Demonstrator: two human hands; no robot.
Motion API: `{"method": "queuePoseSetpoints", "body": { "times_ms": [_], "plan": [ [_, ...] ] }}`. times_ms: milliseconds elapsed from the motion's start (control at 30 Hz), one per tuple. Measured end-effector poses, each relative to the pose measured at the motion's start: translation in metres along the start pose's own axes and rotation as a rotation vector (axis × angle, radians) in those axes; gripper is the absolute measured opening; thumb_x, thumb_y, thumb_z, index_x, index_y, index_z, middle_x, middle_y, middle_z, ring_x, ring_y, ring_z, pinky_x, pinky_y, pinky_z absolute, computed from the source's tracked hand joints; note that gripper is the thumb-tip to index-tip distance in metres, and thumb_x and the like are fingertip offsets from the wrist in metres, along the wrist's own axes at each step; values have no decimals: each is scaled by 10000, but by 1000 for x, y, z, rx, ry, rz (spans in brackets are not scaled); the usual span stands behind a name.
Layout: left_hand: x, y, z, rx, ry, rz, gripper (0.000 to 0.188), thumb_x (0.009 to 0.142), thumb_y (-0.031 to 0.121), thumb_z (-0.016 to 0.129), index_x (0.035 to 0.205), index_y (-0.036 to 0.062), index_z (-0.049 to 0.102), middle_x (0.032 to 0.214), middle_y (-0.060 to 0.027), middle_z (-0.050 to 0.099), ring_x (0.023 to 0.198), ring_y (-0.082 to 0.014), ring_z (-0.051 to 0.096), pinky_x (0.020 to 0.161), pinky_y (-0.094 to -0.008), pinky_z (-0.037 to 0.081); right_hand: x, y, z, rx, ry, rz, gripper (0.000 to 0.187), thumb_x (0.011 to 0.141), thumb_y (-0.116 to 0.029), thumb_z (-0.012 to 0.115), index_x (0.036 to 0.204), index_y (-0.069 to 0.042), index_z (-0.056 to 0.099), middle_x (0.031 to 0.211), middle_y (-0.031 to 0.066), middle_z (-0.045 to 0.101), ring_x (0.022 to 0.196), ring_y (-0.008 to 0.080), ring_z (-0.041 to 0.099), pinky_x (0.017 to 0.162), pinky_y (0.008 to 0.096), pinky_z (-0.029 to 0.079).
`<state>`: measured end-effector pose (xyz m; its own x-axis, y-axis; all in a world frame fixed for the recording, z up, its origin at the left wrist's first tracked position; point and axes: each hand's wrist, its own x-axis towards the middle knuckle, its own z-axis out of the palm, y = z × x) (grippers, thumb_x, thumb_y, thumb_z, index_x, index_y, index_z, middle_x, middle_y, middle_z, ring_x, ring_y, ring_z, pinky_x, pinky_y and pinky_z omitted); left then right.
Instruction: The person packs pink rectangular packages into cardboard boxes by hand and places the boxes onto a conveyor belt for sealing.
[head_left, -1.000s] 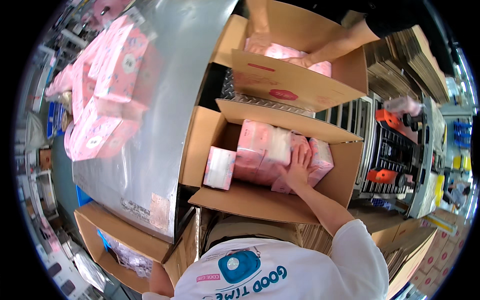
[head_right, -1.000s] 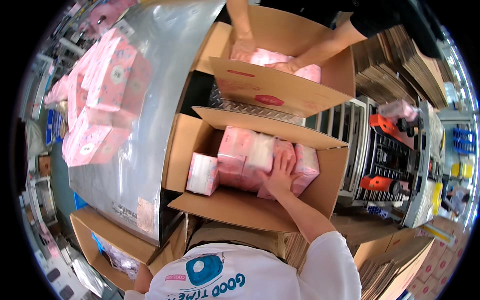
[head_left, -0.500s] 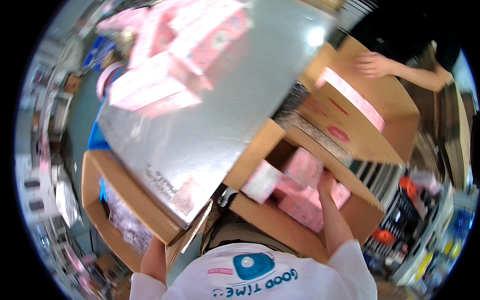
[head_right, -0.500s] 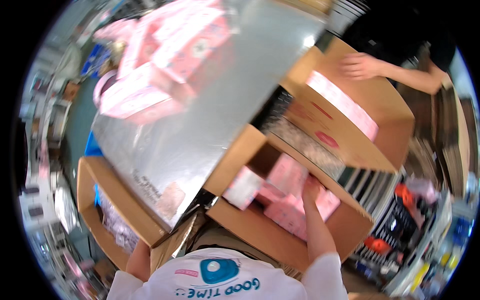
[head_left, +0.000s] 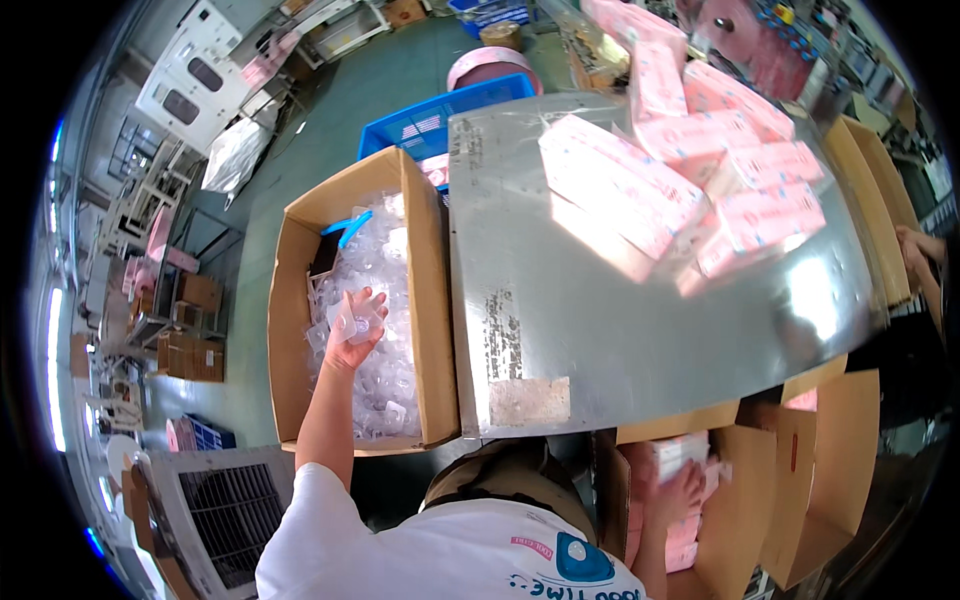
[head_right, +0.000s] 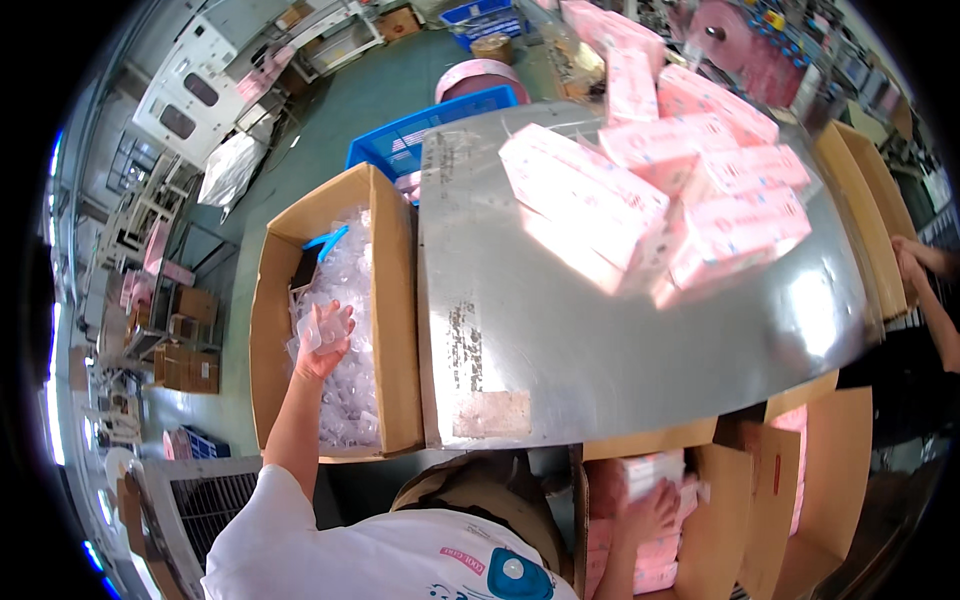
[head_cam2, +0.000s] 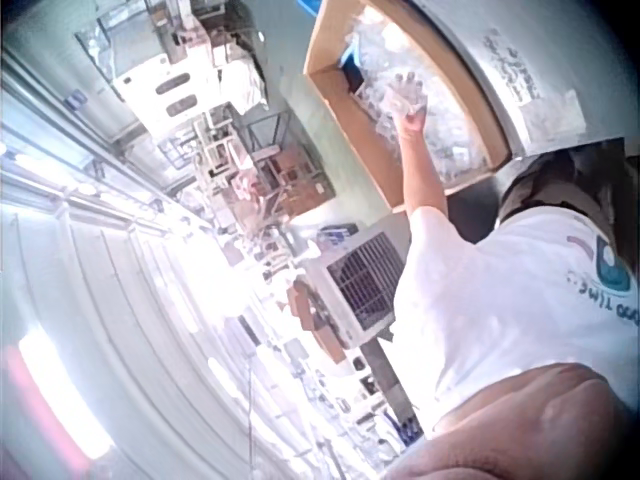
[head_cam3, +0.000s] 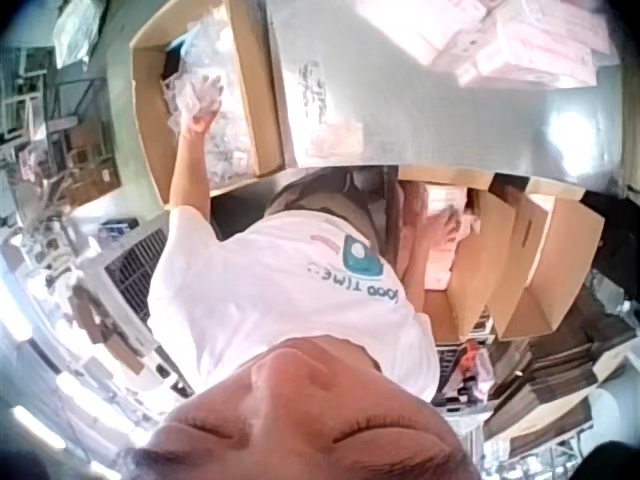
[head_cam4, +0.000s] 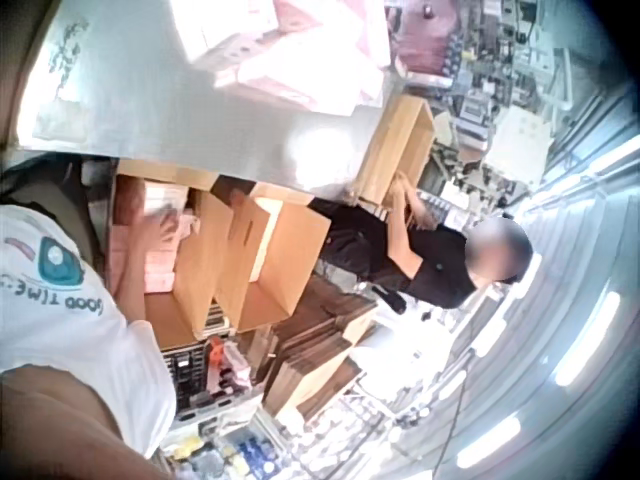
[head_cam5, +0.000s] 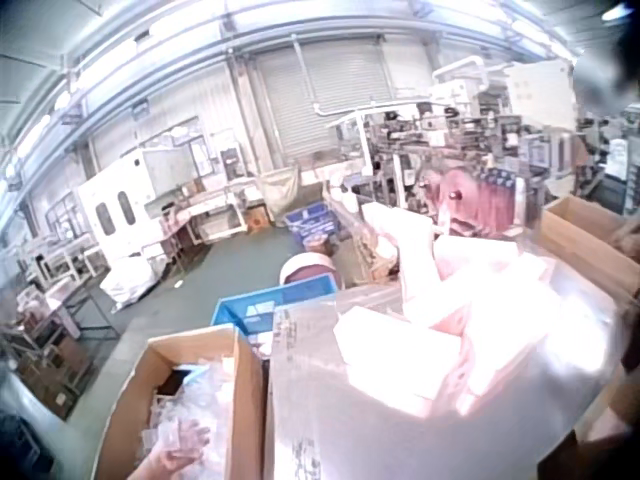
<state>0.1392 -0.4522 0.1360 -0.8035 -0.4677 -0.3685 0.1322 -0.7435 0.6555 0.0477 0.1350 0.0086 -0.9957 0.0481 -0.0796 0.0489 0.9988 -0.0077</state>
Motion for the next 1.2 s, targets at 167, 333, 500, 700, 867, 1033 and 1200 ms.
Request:
{"method": "queuePoseSetpoints", "body": {
  "times_ms": [167, 333, 500, 700, 867, 1033, 1200],
  "plan": [
    [9, 6, 3, 97, -52, -22, 412, 887, 423, 557, 1137, 96, 544, 1141, -151, 564, 914, -232, 587, 648, -309, 538, 18, 33, 19, -54, 57, 96, 580, 846, -510, 504, 1323, -182, 467, 1390, 55, 417, 1271, 315, 352, 933, 539, 321],
    [24, 43, -33, 1285, 649, -65, 435, 841, 484, 592, 1095, 135, 535, 1060, -88, 599, 940, -177, 560, 716, -329, 492, 53, 76, 66, 436, -192, 158, 527, 887, -434, 509, 1294, -100, 480, 1297, 145, 504, 1166, 333, 481, 983, 470, 345],
    [46, 54, 34, 412, 156, 110, 453, 872, 504, 545, 1119, 124, 524, 1095, -70, 583, 955, -173, 557, 721, -321, 494, 89, 112, 154, 596, -356, 58, 546, 907, -373, 513, 1309, -13, 430, 1289, 229, 483, 1196, 382, 450, 1009, 408, 360],
    [24, -37, 186, 196, -567, 7, 424, 922, 414, 494, 1202, 96, 497, 1173, -129, 551, 968, -220, 580, 692, -324, 558, 40, 34, 104, 888, -200, 69, 583, 890, -349, 550, 1321, 20, 416, 1331, 194, 460, 1265, 307, 405, 1051, 359, 309],
    [-49, -230, 269, 1132, -1180, -28, 521, 866, 155, 607, 1327, 42, 394, 1229, -155, 529, 1081, -261, 541, 915, -392, 464, -1, 74, 22, 1082, -333, 310, 432, 878, -268, 575, 1203, 14, 539, 1195, 160, 568, 1114, 238, 524, 929, 308, 406],
    [-53, -246, 261, 1471, -1108, 122, 452, 901, 281, 554, 1277, 41, 482, 1231, -182, 547, 1089, -256, 542, 941, -331, 419, -41, 154, -13, 1093, -60, 283, 314, 892, -200, 555, 1119, 14, 596, 998, 115, 639, 939, 170, 583, 818, 285, 455],
    [55, -62, 102, 1316, 323, 980, 275, 890, 167, 522, 1076, -29, 571, 977, -132, 643, 874, -228, 614, 772, -325, 485, -68, 178, 1, 1015, -104, 406, 265, 881, -179, 570, 1060, 11, 622, 826, 69, 629, 742, 111, 568, 669, 252, 470]
  ]
}}
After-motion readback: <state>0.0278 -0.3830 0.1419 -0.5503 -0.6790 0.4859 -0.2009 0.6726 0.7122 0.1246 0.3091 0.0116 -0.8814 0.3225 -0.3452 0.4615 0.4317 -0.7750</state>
